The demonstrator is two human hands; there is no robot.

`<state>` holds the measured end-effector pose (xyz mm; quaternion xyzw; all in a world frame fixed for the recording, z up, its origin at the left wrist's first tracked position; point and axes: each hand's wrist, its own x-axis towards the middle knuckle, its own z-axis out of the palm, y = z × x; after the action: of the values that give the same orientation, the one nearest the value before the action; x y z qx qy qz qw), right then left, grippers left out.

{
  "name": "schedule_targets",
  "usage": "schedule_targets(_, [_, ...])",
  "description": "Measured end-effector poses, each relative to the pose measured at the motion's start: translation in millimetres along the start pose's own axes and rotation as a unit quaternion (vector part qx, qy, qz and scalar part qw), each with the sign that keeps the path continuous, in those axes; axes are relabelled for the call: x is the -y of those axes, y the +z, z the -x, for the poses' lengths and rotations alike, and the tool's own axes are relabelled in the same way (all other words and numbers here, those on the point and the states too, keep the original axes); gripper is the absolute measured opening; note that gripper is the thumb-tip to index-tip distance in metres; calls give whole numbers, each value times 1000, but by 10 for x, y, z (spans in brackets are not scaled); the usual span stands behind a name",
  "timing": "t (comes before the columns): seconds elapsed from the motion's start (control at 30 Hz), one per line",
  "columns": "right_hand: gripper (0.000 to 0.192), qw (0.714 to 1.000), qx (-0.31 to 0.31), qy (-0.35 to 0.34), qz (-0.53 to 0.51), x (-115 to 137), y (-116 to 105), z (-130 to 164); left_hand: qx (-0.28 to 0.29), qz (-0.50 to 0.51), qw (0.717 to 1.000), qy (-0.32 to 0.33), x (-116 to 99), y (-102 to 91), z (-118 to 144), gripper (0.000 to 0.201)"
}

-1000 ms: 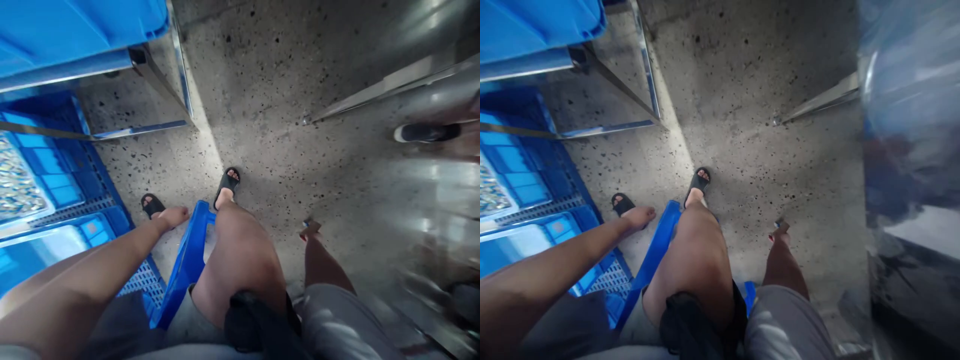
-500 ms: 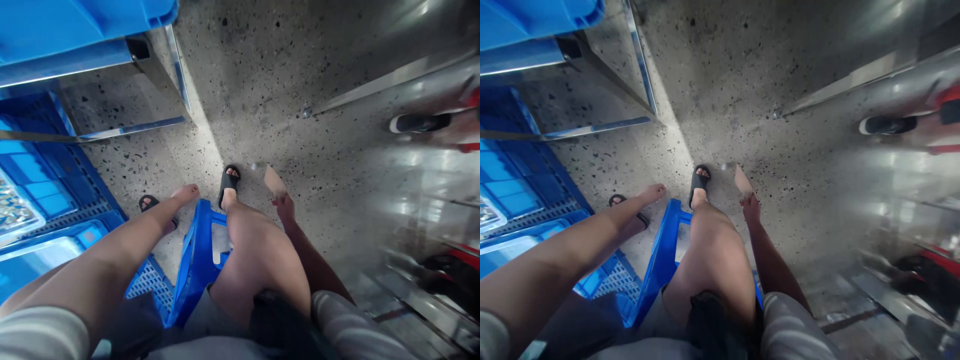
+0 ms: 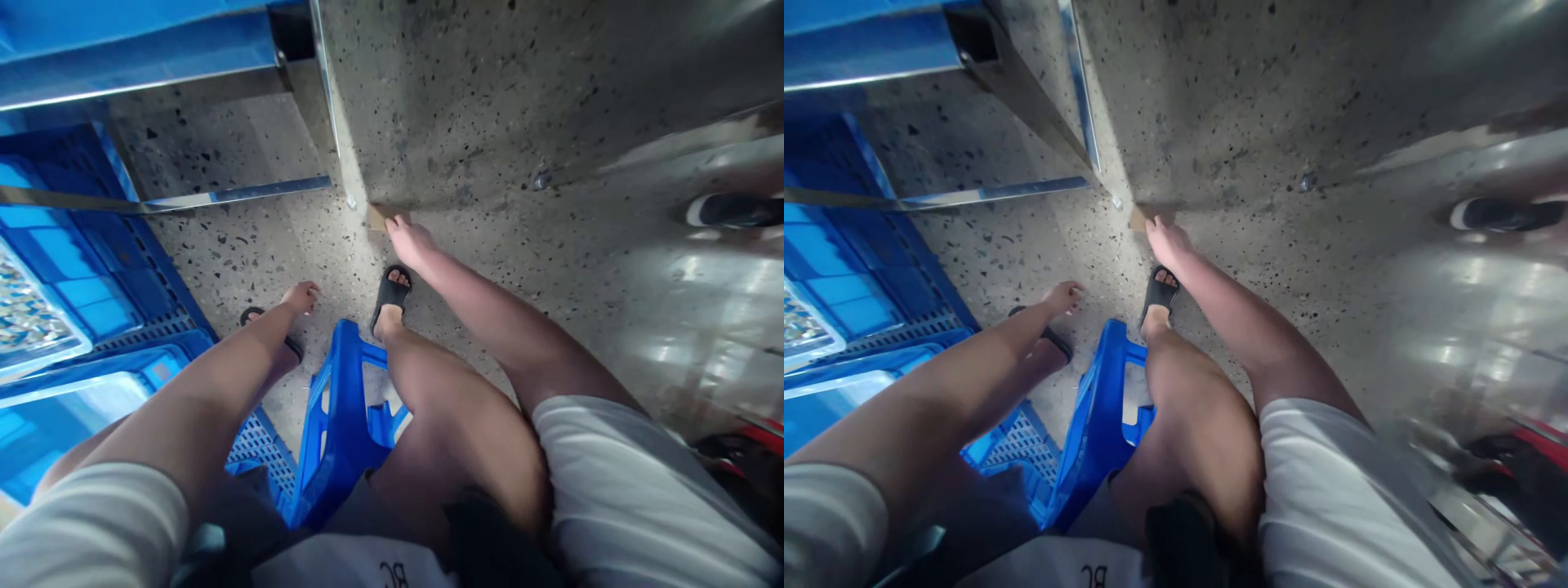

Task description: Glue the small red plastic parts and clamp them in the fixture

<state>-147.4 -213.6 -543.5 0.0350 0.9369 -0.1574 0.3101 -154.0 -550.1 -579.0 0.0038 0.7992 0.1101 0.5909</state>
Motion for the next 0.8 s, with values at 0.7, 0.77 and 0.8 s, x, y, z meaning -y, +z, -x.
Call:
schedule_targets(0.7, [35,701,-189,288,-624,-95,764,1355,-64,-276,939,193,-1854,-971,-882,60])
schedule_targets(0.77, [41,687,-192,292,-638,-126,843,1436,-68,-294,932,200,-2029,-1038,-934,59])
schedule_targets(0.8, [44,680,-194,295,-642,-144,883,1451,-68,-299,930,203,-2068,-1069,-965,57])
